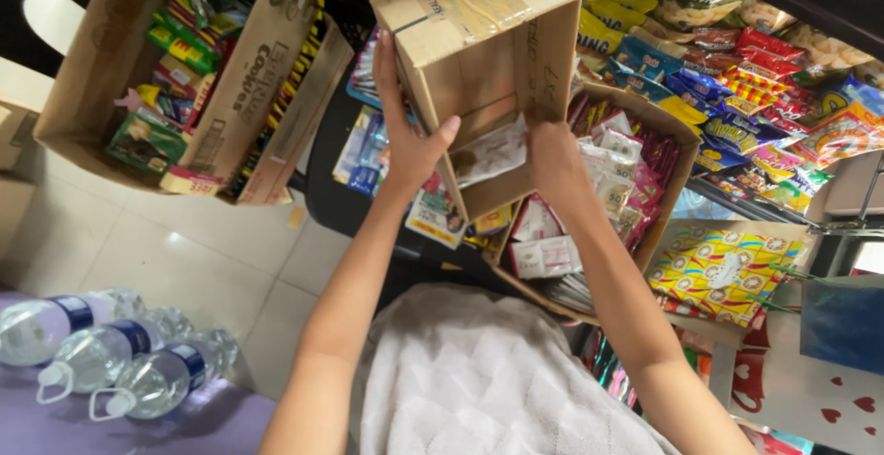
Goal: Cutting shampoo sachets with scissors and sorting various grocery products into boxes for storage or sale.
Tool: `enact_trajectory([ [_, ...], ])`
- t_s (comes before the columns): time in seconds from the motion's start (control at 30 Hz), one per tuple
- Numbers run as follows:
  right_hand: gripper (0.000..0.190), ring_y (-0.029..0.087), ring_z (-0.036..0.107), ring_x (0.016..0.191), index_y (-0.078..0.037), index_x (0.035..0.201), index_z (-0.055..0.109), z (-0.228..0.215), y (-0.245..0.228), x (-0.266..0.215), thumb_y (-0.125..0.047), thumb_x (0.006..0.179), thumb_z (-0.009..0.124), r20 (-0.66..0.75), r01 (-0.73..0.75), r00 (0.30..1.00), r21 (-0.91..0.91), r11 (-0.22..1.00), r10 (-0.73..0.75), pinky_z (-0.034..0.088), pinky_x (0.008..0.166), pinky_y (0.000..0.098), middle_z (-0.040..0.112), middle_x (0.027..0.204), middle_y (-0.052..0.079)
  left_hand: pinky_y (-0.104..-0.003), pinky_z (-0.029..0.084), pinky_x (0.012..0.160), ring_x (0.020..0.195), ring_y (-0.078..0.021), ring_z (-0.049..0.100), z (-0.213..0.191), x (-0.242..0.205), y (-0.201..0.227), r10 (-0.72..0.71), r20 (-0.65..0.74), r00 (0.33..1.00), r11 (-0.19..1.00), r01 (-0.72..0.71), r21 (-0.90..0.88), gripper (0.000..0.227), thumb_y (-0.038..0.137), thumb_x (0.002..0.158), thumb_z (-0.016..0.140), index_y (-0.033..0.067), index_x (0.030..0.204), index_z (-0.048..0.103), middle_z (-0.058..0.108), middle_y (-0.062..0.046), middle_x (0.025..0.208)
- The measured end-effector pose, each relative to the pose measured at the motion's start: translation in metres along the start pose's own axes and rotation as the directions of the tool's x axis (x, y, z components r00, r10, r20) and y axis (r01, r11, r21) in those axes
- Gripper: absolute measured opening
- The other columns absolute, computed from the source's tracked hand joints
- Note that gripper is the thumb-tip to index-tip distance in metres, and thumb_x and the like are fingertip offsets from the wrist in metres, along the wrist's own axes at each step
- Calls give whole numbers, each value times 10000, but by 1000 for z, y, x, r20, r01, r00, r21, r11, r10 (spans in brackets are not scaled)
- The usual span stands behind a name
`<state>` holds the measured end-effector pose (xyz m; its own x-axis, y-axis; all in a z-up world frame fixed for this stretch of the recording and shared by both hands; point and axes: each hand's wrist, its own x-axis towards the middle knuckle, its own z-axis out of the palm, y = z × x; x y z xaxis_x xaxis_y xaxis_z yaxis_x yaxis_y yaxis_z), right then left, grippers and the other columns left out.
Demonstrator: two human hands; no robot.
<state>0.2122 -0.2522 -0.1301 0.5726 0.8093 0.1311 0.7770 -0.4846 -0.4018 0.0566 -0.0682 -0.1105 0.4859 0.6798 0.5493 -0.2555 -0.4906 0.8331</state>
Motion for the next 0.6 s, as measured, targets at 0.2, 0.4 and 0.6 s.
enact_trajectory([
  [0.2, 536, 461, 700, 880, 44, 1429, 587, 21, -24, 11, 44, 893, 590, 91, -17, 995, -249, 968, 41, 565, 744, 523, 614, 1311, 286, -428, 273, 1296, 1588, -249, 197, 0, 3, -3, -21, 19, 1000, 997, 22, -70, 1060, 564, 898, 742, 153, 1681, 156, 170, -64, 1733],
  [0.4, 362, 401, 424, 1323, -175, 1265, 707, 32, -42, -22, -326, 938, 680, 84, 317, 948, -203, 927, -306, 330, 1099, 564, 548, 1395, 190, -417, 303, 1279, 1582, -237, 215, -7, 13, -3, -43, 55, 998, 977, 54, -207, 1062, 547, 922, 730, 156, 1685, 103, 130, -54, 1750],
  [0.6, 452, 450, 415, 1325, -181, 1316, 691, 56, -26, -32, -406, 925, 670, 135, 465, 879, -37, 885, -456, 316, 1126, 565, 526, 1425, 203, -398, 296, 1281, 1577, -209, 215, -6, 6, -10, 16, 86, 996, 990, -3, -141, 1050, 434, 923, 749, 206, 1703, 84, 145, -2, 1757],
])
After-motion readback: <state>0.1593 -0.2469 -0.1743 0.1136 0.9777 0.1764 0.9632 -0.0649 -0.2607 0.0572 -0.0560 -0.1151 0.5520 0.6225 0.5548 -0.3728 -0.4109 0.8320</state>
